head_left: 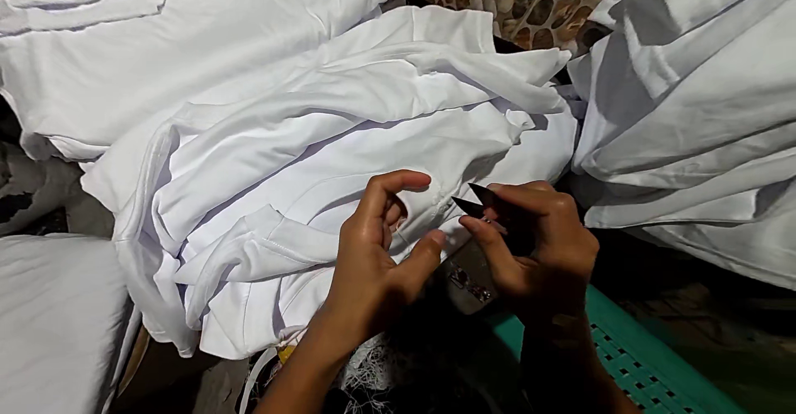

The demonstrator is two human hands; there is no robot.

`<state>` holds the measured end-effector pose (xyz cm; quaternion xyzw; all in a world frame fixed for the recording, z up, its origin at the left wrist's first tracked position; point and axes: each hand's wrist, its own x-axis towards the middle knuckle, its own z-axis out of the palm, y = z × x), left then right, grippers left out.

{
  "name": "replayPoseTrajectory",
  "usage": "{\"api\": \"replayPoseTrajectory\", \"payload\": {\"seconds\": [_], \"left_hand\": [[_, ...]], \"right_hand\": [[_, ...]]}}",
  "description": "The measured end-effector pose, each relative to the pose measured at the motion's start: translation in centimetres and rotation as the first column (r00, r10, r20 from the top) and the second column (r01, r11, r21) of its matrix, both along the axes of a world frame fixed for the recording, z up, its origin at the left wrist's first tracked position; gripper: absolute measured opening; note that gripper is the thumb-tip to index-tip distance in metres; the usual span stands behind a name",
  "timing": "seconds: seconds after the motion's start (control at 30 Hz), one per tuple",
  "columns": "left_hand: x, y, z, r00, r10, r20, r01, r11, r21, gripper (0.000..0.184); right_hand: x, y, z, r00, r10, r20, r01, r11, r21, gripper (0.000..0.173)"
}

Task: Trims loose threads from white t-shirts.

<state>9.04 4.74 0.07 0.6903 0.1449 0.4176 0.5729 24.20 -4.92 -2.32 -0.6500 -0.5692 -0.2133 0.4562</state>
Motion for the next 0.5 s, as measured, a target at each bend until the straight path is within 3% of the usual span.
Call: {"api": "replayPoseTrajectory", "payload": {"seconds": [0.27, 0.4, 0.5], "left_hand": [[0.2, -0.1, -0.2, 0.999, 0.044, -0.004, -0.044, 0.999, 0.028, 0.042], [0.4, 0.1, -0.5, 0.996, 0.08, -0.026, -0.076, 0.989, 0.124, 0.037], [1.1, 0.6, -1.4, 0.991, 0.122, 0.059, -0.131, 0.97, 0.206, 0.022]], "right_hand": [[0.3, 0.1, 0.6, 0.995, 0.076, 0.07, -0.072, 0.996, -0.049, 0.024], [0.2, -0.5, 0.8, 0.95, 0.293, -0.109, -0.294, 0.956, 0.014, 0.021], [0.4, -1.3, 1.0, 0.907, 0.373, -0.195, -0.361, 0.927, 0.098, 0.022]]}}
